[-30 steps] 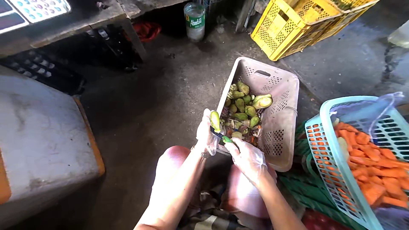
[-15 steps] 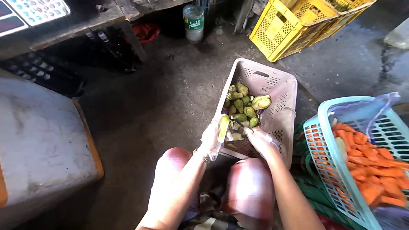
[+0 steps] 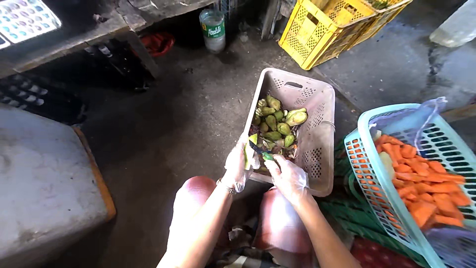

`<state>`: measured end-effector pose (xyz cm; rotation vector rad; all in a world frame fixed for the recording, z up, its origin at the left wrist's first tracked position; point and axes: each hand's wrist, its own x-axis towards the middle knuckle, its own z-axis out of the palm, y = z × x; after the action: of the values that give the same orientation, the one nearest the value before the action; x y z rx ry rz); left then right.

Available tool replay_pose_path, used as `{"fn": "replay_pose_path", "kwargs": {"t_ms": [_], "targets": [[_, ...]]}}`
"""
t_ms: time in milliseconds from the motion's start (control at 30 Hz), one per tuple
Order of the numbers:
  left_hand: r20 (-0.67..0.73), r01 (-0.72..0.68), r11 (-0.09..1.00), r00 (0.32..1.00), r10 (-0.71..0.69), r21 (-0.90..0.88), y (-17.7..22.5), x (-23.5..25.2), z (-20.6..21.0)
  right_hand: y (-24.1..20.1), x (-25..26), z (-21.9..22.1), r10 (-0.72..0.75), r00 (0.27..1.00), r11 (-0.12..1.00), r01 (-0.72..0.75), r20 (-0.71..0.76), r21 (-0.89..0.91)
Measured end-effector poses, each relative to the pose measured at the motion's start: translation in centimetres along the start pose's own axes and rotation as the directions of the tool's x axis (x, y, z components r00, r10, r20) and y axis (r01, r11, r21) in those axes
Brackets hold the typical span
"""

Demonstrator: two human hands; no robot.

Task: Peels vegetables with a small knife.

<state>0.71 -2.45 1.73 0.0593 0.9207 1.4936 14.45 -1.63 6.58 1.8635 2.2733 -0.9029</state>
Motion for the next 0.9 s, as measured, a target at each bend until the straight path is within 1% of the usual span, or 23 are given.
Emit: {"fn": "replay_pose_path", "kwargs": {"t_ms": [67, 133, 167, 267, 300, 333, 367, 433, 500, 533, 600, 667, 733, 767, 800, 833, 900], "targets": [[-0.013, -0.010, 1.000, 1.000, 0.010, 0.013, 0.0, 0.0, 0.0, -0.5, 0.5, -0.2, 0.020, 1.000, 1.000, -0.020, 0.015, 0.003], [0.018, -0.002, 0.998, 1.000, 0.001, 0.069, -0.2, 0.0, -0.2, -0.3, 1.4, -0.3, 0.024, 1.000, 0.999, -0.024, -0.007, 0.049], [0.028, 0.002, 0.995, 1.000, -0.005, 0.102, -0.3, -0.1, -0.3, 0.0, 1.8, -0.6, 0.029, 1.000, 0.994, -0.028, -0.003, 0.104], [0.050, 0.007, 0.984, 0.999, -0.016, 0.177, -0.2, -0.5, -0.1, 1.1, 2.8, -1.5, 0.057, 0.995, 0.947, -0.082, 0.087, 0.311], [0.059, 0.003, 0.984, 0.998, -0.014, 0.177, 0.0, -0.6, 0.0, 1.5, 3.0, -1.6, 0.070, 0.992, 0.930, -0.104, 0.109, 0.353], [0.068, -0.004, 0.985, 0.998, -0.007, 0.170, 0.0, -0.5, 0.0, 1.7, 2.9, -1.7, 0.076, 0.992, 0.923, -0.108, 0.100, 0.370], [0.068, -0.015, 0.987, 0.998, 0.004, 0.163, 0.1, -0.3, -0.1, 1.7, 2.6, -1.9, 0.073, 0.995, 0.929, -0.093, 0.069, 0.359], [0.068, -0.036, 0.985, 0.997, 0.025, 0.166, 0.0, 0.0, -0.2, 1.3, 1.4, -2.3, 0.018, 1.000, 0.952, -0.019, 0.006, 0.305], [0.060, -0.056, 0.980, 0.997, 0.045, 0.191, -0.1, 0.0, -0.3, 0.7, 0.1, -2.6, -0.054, 0.999, 0.967, 0.053, -0.003, 0.251], [0.042, -0.057, 0.976, 0.998, 0.049, 0.210, 0.0, 0.0, -0.1, 0.5, -0.2, -2.6, -0.068, 0.998, 0.974, 0.066, -0.002, 0.217], [0.008, -0.049, 0.968, 0.999, 0.048, 0.245, 0.0, -0.1, 0.0, 0.3, -0.1, -2.5, -0.047, 0.999, 0.985, 0.045, 0.010, 0.166], [0.006, -0.047, 0.958, 0.999, 0.048, 0.284, -0.2, 0.0, -0.2, 0.4, 0.9, -2.3, 0.000, 1.000, 0.989, -0.004, 0.029, 0.146], [0.035, -0.061, 0.932, 0.998, 0.052, 0.358, -0.2, -0.4, -0.2, 1.2, 2.6, -1.8, 0.092, 0.990, 0.989, -0.103, 0.104, 0.107], [0.058, -0.066, 0.929, 0.997, 0.048, 0.365, -0.2, -0.6, -0.1, 2.0, 3.5, -1.3, 0.135, 0.980, 0.985, -0.150, 0.145, 0.091], [0.073, -0.051, 0.943, 0.997, 0.028, 0.328, -0.2, -0.5, -0.1, 2.7, 4.1, -0.9, 0.162, 0.970, 0.981, -0.177, 0.179, 0.075], [0.093, -0.020, 0.969, 0.996, -0.004, 0.248, -0.1, -0.4, -0.3, 3.3, 4.4, -0.5, 0.173, 0.965, 0.980, -0.190, 0.197, 0.067], [0.166, 0.065, 0.996, 0.983, -0.075, 0.065, 0.2, 0.0, -0.9, 3.6, 3.8, -0.1, 0.171, 0.970, 0.977, -0.189, 0.174, 0.095]]}}
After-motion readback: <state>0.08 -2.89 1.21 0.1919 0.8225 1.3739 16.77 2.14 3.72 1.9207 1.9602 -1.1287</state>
